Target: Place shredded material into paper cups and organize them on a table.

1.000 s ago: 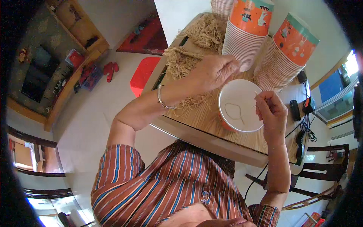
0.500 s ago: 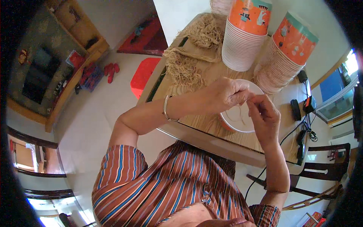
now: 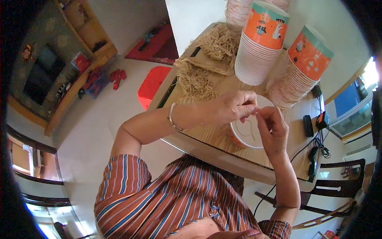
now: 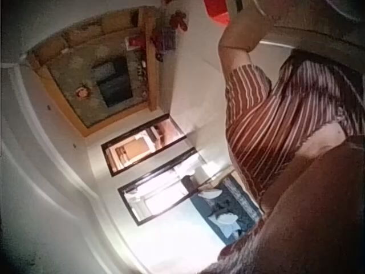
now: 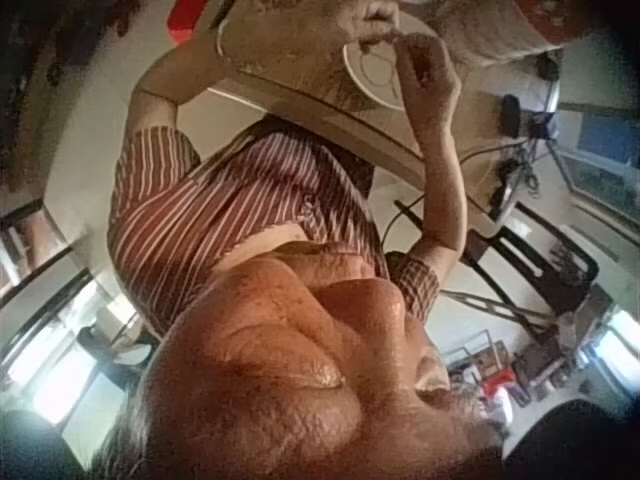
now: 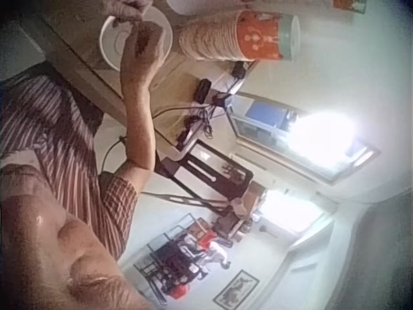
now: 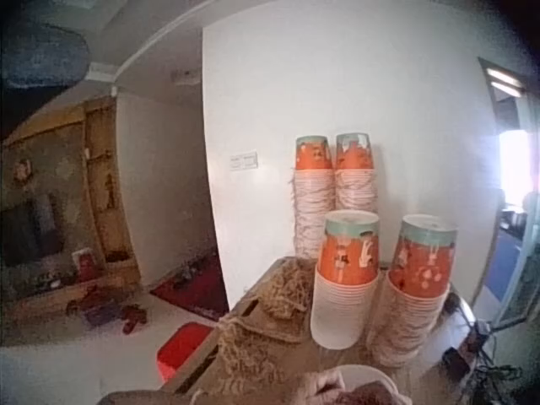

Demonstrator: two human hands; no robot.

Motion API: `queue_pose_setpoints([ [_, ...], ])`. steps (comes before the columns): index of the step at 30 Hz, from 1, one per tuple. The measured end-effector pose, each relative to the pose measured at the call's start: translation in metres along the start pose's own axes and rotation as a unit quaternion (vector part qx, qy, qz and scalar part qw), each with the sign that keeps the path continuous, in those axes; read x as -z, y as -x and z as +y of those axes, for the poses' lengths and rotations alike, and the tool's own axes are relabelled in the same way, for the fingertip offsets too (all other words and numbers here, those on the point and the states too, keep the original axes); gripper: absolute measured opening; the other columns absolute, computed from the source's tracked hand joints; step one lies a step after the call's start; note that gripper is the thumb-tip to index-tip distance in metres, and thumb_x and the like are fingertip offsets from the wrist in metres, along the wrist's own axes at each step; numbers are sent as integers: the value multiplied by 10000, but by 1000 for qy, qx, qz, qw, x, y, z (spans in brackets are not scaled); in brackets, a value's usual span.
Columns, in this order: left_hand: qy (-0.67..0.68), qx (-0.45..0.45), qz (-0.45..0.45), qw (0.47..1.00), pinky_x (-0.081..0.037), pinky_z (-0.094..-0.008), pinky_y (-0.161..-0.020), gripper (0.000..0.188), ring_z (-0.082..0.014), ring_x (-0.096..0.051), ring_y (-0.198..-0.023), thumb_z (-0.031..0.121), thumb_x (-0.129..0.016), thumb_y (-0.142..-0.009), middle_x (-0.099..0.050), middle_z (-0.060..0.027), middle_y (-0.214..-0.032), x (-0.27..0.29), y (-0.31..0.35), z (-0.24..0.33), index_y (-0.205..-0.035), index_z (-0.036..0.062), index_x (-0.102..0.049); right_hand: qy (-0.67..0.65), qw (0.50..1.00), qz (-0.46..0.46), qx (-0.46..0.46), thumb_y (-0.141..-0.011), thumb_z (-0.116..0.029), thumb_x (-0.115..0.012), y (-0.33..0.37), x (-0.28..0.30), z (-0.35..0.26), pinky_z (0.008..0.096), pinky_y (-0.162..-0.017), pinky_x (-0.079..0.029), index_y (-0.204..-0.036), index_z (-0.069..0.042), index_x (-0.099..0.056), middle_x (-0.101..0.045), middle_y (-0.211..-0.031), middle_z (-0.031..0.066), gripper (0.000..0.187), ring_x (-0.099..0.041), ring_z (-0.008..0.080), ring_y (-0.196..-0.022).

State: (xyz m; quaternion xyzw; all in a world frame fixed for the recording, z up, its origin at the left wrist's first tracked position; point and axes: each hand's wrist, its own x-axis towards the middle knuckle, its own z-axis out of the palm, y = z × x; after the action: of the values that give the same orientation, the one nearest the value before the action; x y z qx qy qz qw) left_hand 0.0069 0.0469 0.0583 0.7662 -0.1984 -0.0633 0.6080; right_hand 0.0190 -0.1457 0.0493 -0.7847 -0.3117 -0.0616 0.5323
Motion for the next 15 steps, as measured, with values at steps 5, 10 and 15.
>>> queue_pose_setpoints([
  [5, 117, 33, -10, 993, -485, -248, -629, 182, -93, -567, -691, 172, -558, -944, -578, -25, -774, 1, -1, -6, -917, -8, -550, 19, 1000, -8, 4, -862, -14, -619, -1, 2, 2, 228, -579, -451, -913, -44, -576, -589, -778, 25, 73, -535, 67, -659],
  [10, 120, 47, -21, 992, -493, -248, -663, 158, -100, -583, -713, 150, -572, -935, -591, -32, -787, 5, -1, -1, -911, -5, -555, 50, 998, -4, 35, -859, -12, -597, -2, 2, 5, 264, -607, -473, -920, -38, -568, -591, -790, 64, 72, -565, 128, -665],
  [15, 83, 35, -22, 996, -500, -251, -689, 142, -106, -599, -733, 134, -581, -926, -607, -35, -792, 11, -6, -5, -903, -4, -561, 89, 995, -32, 20, -882, -29, -554, -8, 1, 1, 324, -603, -474, -920, -42, -554, -572, -782, 113, 40, -579, 238, -648],
])
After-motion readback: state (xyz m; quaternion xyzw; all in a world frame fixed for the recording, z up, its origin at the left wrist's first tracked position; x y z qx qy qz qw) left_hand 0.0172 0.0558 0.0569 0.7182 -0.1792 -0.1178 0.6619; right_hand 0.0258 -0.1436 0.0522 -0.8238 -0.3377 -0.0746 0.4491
